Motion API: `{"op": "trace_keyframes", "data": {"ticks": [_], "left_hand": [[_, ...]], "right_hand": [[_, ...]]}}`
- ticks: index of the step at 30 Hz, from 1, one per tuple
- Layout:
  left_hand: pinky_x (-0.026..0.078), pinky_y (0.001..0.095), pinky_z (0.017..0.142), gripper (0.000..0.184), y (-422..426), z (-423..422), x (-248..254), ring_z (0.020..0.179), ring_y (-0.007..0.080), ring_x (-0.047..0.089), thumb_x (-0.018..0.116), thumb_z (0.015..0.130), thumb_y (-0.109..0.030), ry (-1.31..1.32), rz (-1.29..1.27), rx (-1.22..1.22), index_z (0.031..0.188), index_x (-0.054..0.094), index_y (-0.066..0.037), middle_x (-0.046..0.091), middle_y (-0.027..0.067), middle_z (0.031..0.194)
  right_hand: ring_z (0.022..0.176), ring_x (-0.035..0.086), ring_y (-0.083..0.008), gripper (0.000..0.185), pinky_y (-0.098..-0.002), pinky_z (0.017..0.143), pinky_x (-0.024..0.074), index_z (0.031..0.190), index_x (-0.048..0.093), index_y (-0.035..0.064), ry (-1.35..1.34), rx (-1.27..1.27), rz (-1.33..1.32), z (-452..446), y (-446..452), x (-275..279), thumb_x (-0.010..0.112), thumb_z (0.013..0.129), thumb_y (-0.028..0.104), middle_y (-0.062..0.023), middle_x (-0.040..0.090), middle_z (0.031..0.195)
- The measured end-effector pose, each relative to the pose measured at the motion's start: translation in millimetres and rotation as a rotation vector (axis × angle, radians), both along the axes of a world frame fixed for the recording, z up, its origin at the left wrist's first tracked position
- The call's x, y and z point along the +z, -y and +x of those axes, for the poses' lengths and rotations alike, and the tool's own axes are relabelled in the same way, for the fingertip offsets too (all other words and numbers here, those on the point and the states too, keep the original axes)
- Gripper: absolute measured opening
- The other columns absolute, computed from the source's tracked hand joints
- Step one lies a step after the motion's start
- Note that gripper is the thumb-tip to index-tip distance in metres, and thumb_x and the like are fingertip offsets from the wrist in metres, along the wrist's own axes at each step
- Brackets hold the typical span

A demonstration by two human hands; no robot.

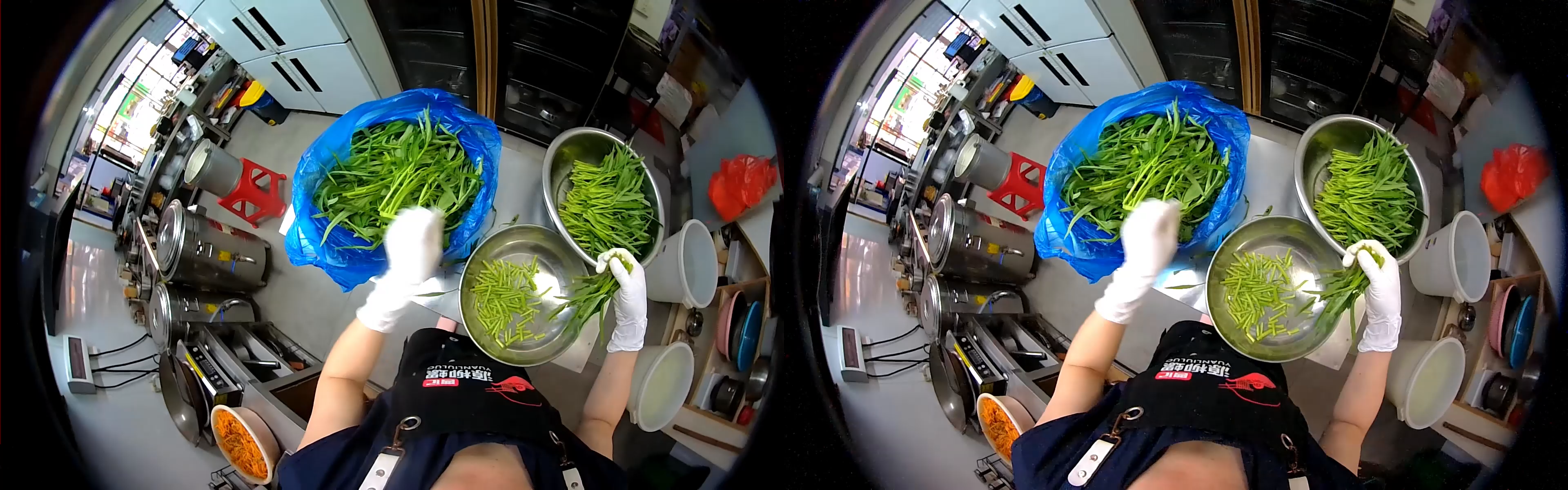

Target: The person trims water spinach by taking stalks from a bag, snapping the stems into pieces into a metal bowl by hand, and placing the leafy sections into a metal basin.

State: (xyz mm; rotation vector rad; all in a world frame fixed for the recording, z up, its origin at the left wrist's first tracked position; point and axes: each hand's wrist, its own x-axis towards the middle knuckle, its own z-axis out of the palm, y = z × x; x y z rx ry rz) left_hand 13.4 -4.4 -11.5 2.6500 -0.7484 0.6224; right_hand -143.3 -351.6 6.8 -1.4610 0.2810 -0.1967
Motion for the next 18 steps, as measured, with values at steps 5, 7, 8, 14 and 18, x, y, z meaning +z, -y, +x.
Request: {"op": "trace_keyframes", "data": {"ticks": [5,7,8,14,18], "left_hand": [[0.050,0.0407,0.063,0.013,-56.0,65.7,1.3,0.072,0.0300,0.062,0.074,0.070,-0.022,0.057,0.197,0.320,0.071,0.071,-0.010,0.063,0.0107,0.074],[0.051,0.0414,0.062,0.014,-65.5,81.5,-13.4,0.070,0.0310,0.064,0.074,0.068,-0.023,0.013,0.287,0.281,0.067,0.071,-0.009,0.064,0.0120,0.071],[0.051,0.0411,0.063,0.014,-65.6,87.3,-19.7,0.070,0.0313,0.064,0.073,0.068,-0.022,0.008,0.280,0.276,0.069,0.071,-0.008,0.065,0.0124,0.072],[0.053,0.0379,0.071,0.021,-58.1,89.2,14.3,0.076,0.0316,0.068,0.068,0.075,-0.022,-0.204,-0.101,0.267,0.088,0.075,-0.007,0.071,0.0136,0.083],[0.052,0.0309,0.071,0.024,-66.7,80.6,49.1,0.074,0.0236,0.069,0.067,0.084,-0.021,-0.445,-0.440,0.230,0.097,0.073,-0.002,0.071,0.0159,0.084]], "right_hand": [[0.084,0.061,-0.0217,0.019,-0.0392,0.091,0.0475,0.095,0.056,0.0001,0.086,-0.008,0.276,-3.5,-19.5,-23.3,0.060,0.094,0.019,-0.0084,0.061,0.084],[0.081,0.061,-0.0213,0.017,-0.0389,0.088,0.0493,0.097,0.055,-0.0003,0.074,0.013,0.369,1.0,-34.3,-26.8,0.058,0.094,0.016,-0.0080,0.060,0.082],[0.077,0.060,-0.0202,0.015,-0.0371,0.085,0.0509,0.098,0.055,-0.0002,0.049,0.027,0.357,3.7,-37.7,-29.7,0.057,0.094,0.014,-0.0077,0.058,0.079],[0.067,0.053,-0.0143,0.017,-0.0277,0.065,0.0460,0.099,0.056,0.0003,0.039,0.046,0.377,14.3,-45.4,-32.9,0.057,0.095,0.016,-0.0051,0.055,0.076],[0.061,0.049,-0.0112,0.015,-0.0245,0.058,0.0416,0.099,0.056,0.0006,0.010,0.032,0.407,17.3,-44.0,-32.4,0.058,0.094,0.015,-0.0036,0.054,0.074]]}}
